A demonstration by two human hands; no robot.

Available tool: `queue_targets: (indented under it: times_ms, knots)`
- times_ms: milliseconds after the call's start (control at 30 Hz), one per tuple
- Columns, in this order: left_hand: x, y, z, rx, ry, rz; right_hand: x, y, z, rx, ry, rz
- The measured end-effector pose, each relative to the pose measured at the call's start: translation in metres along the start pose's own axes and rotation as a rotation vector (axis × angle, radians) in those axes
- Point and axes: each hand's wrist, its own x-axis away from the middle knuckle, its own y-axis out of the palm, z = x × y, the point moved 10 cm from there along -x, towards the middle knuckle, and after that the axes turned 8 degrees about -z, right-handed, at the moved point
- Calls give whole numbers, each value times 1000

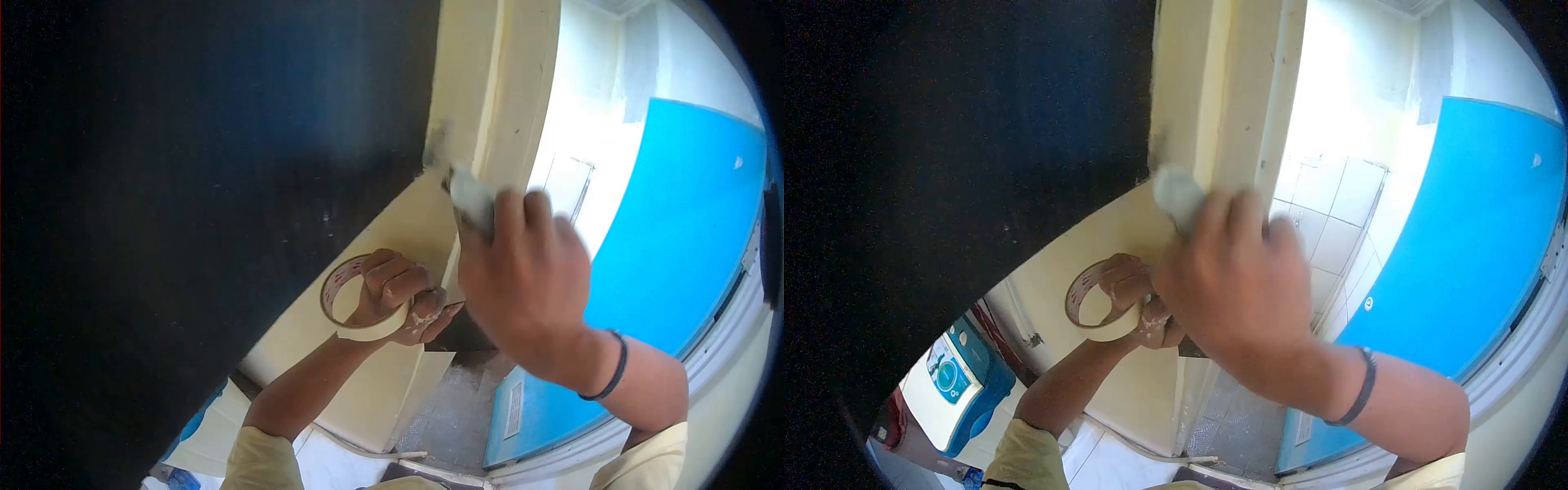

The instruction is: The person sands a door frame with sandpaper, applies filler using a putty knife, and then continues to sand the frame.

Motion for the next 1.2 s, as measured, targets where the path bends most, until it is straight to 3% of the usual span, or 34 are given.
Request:
queue_targets:
  times_ms: [167,300,367,467,567,700,867,933,1167,1200]
  knots:
    - [-8,1,4,41,39,-66,-40,-17,20,70,-4,126]
    - [-9,9,-3,65,50,-115,-9,2,-9,-12,-130,-85]
    - [2,11,0,62,43,-115,-3,8,-2,-148,-93,-120]
    - [16,12,-3,64,39,-132,-29,-1,0,-102,-75,46]
    - [23,38,-6,84,29,-169,-33,3,21,-55,2,69]
    - [21,59,-1,85,28,-196,32,37,25,-262,-89,-175]
    - [52,53,-7,59,-1,-178,48,19,71,-327,104,-37]
    - [62,57,-10,62,-10,-181,30,-1,93,-275,110,148]
    - [9,26,17,16,91,-191,7,12,39,-236,-68,287]
    - [6,24,18,-18,109,-178,-2,18,42,-180,-2,231]
